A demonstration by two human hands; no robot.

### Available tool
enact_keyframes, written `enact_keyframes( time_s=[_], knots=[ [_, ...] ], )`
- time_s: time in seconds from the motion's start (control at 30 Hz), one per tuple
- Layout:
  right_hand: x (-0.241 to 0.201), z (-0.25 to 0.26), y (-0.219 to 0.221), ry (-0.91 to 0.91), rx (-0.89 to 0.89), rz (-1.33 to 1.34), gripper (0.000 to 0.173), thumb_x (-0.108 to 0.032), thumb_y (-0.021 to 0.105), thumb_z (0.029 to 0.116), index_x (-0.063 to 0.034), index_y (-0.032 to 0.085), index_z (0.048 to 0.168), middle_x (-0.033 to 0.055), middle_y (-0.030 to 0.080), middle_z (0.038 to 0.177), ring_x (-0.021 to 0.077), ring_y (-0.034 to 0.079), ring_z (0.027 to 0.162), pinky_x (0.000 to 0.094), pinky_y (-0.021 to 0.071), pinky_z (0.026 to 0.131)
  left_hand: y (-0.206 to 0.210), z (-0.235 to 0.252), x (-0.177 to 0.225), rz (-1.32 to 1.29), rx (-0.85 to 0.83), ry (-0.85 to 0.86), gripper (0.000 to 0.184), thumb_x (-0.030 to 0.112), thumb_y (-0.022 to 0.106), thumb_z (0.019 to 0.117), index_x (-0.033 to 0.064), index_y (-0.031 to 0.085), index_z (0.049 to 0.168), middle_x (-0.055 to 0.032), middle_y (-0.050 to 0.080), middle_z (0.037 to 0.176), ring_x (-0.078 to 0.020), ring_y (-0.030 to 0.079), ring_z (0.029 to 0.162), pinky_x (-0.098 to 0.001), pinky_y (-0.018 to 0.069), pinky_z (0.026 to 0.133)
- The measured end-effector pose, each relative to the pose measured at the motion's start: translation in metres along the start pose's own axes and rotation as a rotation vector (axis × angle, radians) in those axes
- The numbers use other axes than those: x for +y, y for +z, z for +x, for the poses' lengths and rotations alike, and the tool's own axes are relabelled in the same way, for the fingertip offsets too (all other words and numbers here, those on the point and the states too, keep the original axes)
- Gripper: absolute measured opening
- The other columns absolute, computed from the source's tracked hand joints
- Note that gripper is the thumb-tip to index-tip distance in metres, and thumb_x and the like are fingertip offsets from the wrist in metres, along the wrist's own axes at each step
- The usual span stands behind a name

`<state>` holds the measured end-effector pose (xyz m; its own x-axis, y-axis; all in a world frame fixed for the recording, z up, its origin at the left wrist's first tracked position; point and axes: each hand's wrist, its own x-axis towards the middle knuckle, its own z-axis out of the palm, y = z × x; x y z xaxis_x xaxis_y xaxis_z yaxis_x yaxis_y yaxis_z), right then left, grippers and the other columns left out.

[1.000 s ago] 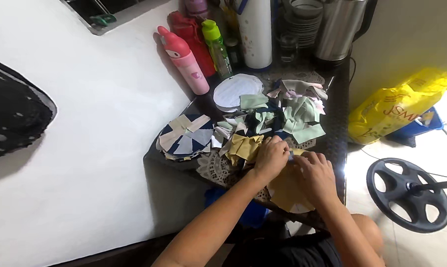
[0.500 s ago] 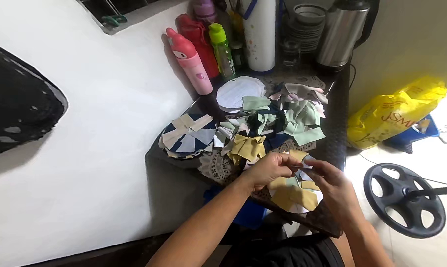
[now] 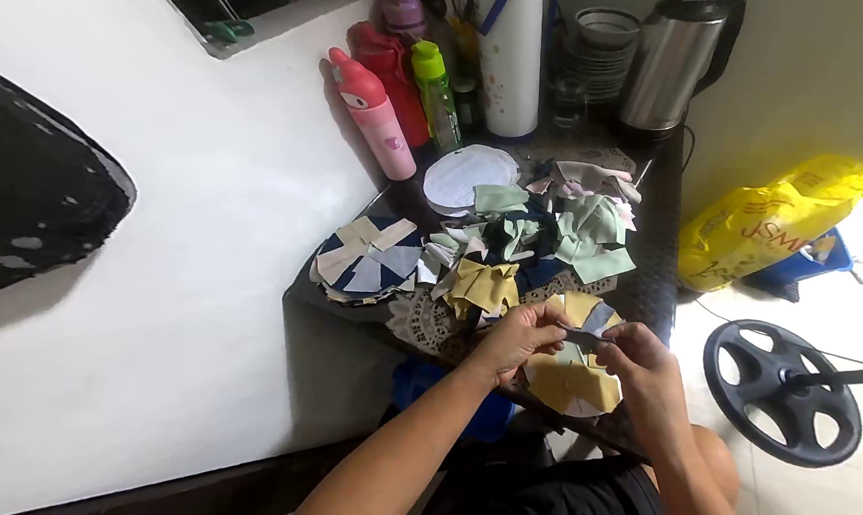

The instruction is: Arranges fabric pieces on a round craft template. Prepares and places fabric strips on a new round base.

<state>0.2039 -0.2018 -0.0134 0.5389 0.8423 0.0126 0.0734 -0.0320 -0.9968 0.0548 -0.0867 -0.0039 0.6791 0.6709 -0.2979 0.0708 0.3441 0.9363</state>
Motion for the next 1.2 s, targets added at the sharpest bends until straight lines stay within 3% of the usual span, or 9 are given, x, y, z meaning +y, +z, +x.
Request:
enact_keyframes(
  time_s=[0.13,0.2,0.3,0.43,0.73,0.83,0.97,1.2],
  knots=[
    [0.007,0.000,0.011,-0.128,0.056,-0.309,0.018,-0.001,0.062,0.0925,0.0029,0.061,0.110,0.0052,0.070,0.080,0.0081,0.069,0.067,0.0251,0.0584,0.064,-0.008,0.016,0.003,0.368,0.089,0.070,0.009,0.004,0.066,0.0965,-0.0012,0.067,0.104,-0.0031,0.067,0.089,-0.0046,0.065,0.072,-0.0202,0.0560,0.070],
    [0.010,0.002,0.017,-0.206,0.092,-0.478,0.016,-0.001,0.063,0.0920,0.0036,0.063,0.107,0.0089,0.069,0.080,0.0141,0.067,0.068,0.0314,0.0569,0.064,-0.010,0.024,0.010,0.555,0.088,0.071,0.014,0.010,0.064,0.0995,-0.0006,0.069,0.107,-0.0052,0.068,0.093,-0.0056,0.064,0.076,-0.0220,0.0552,0.073],
    [0.014,0.006,0.021,-0.272,0.115,-0.617,0.009,0.000,0.064,0.0899,0.0012,0.069,0.097,0.0120,0.069,0.083,0.0226,0.067,0.073,0.0401,0.0565,0.066,-0.009,0.033,0.024,0.824,0.065,0.063,0.023,0.015,0.056,0.1046,-0.0002,0.070,0.114,-0.0119,0.069,0.104,-0.0150,0.065,0.090,-0.0327,0.0533,0.086],
    [0.017,0.010,0.025,-0.244,0.113,-0.668,0.011,-0.003,0.064,0.0916,-0.0014,0.073,0.099,0.0123,0.071,0.084,0.0274,0.070,0.078,0.0471,0.0568,0.071,-0.007,0.047,0.039,1.030,0.037,0.037,0.022,0.017,0.058,0.1038,0.0005,0.071,0.111,-0.0147,0.070,0.106,-0.0237,0.066,0.100,-0.0430,0.0505,0.093],
    [0.016,0.010,0.035,-0.221,0.108,-0.808,0.011,-0.008,0.065,0.0927,-0.0025,0.073,0.098,0.0094,0.066,0.067,0.0273,0.067,0.060,0.0477,0.0536,0.056,-0.007,0.069,0.047,1.202,-0.062,0.003,0.020,0.012,0.055,0.1036,0.0016,0.071,0.110,-0.0146,0.070,0.104,-0.0259,0.066,0.102,-0.0454,0.0506,0.093],
    [0.015,0.011,0.035,-0.222,0.080,-0.819,0.016,-0.006,0.063,0.0939,-0.0050,0.077,0.100,0.0112,0.070,0.073,0.0294,0.069,0.066,0.0499,0.0549,0.060,-0.006,0.071,0.044,1.224,-0.050,0.010,0.021,0.014,0.056,0.1039,0.0008,0.071,0.109,-0.0150,0.070,0.101,-0.0266,0.066,0.100,-0.0460,0.0509,0.091],
    [0.013,0.012,0.035,-0.181,0.033,-0.846,0.024,-0.004,0.060,0.0955,-0.0096,0.080,0.107,0.0133,0.076,0.089,0.0330,0.074,0.084,0.0537,0.0571,0.071,-0.002,0.074,0.043,1.266,-0.020,-0.019,0.022,0.015,0.055,0.1040,0.0014,0.071,0.108,-0.0150,0.070,0.101,-0.0278,0.067,0.100,-0.0472,0.0512,0.090],
    [0.004,0.016,0.034,-0.086,-0.041,-0.918,0.029,-0.005,0.056,0.0968,-0.0114,0.080,0.112,0.0138,0.076,0.093,0.0343,0.074,0.088,0.0559,0.0558,0.074,-0.002,0.077,0.047,1.290,-0.029,-0.060,0.022,0.017,0.056,0.1030,0.0013,0.071,0.103,-0.0156,0.070,0.100,-0.0293,0.066,0.099,-0.0491,0.0512,0.088]
  ],
)
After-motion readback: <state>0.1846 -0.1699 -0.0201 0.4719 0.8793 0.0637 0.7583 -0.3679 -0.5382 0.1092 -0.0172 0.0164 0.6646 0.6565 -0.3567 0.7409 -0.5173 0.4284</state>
